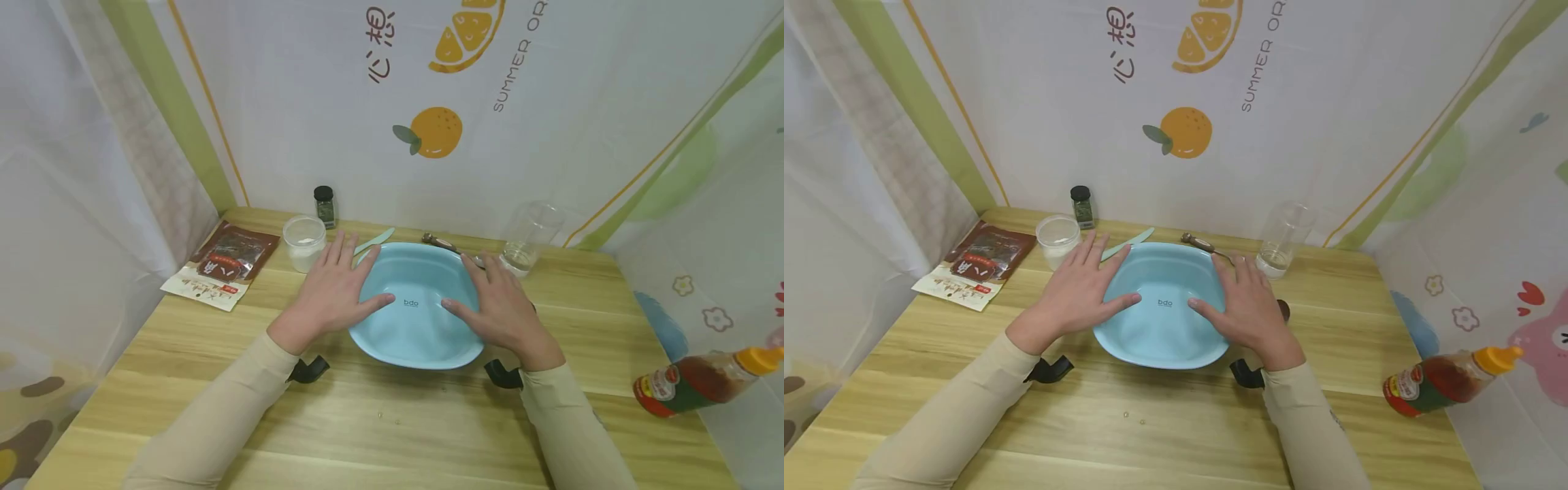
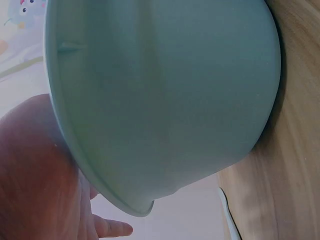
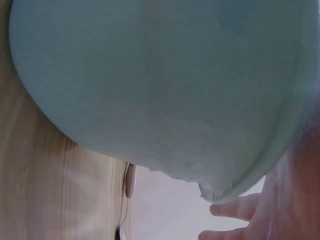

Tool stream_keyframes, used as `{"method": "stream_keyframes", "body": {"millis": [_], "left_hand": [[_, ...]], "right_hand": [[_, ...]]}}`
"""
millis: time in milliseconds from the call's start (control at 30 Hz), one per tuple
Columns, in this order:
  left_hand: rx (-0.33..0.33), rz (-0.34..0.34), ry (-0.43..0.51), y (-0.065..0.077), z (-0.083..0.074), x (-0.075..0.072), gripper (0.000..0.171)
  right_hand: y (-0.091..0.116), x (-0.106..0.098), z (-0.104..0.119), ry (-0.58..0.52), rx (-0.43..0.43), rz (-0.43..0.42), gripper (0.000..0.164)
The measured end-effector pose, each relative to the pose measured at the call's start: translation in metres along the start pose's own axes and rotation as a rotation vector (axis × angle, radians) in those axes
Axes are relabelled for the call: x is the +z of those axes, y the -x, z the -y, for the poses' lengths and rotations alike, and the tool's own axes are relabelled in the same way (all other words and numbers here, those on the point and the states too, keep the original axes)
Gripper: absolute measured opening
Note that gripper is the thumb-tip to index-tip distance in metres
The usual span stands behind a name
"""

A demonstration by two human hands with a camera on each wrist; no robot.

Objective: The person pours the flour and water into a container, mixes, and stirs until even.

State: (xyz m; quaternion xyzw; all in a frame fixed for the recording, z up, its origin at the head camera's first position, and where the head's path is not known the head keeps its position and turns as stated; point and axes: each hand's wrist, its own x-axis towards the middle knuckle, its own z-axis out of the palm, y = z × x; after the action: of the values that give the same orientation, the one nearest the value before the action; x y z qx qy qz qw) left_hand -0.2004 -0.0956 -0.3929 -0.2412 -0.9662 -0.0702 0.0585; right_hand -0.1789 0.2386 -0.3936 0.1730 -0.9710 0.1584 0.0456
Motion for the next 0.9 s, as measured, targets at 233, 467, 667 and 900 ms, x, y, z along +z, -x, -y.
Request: {"method": "stream_keyframes", "body": {"millis": [233, 467, 667, 900], "left_hand": [[0.003, 0.002, 0.042, -0.003, 0.003, -0.001, 0.098], [-0.003, -0.029, 0.041, -0.006, 0.010, -0.001, 0.097], [-0.014, -0.049, 0.068, -0.008, 0.020, -0.001, 0.096], [-0.087, -0.061, 0.095, -0.010, 0.045, -0.001, 0.101]], "right_hand": [[-0.003, -0.005, -0.010, -0.082, 0.001, 0.043, 0.094], [-0.005, -0.002, -0.024, -0.221, -0.029, 0.090, 0.092], [-0.004, 0.000, -0.032, -0.322, -0.069, 0.126, 0.090], [-0.003, 0.003, -0.039, -0.344, -0.089, 0.143, 0.093]]}}
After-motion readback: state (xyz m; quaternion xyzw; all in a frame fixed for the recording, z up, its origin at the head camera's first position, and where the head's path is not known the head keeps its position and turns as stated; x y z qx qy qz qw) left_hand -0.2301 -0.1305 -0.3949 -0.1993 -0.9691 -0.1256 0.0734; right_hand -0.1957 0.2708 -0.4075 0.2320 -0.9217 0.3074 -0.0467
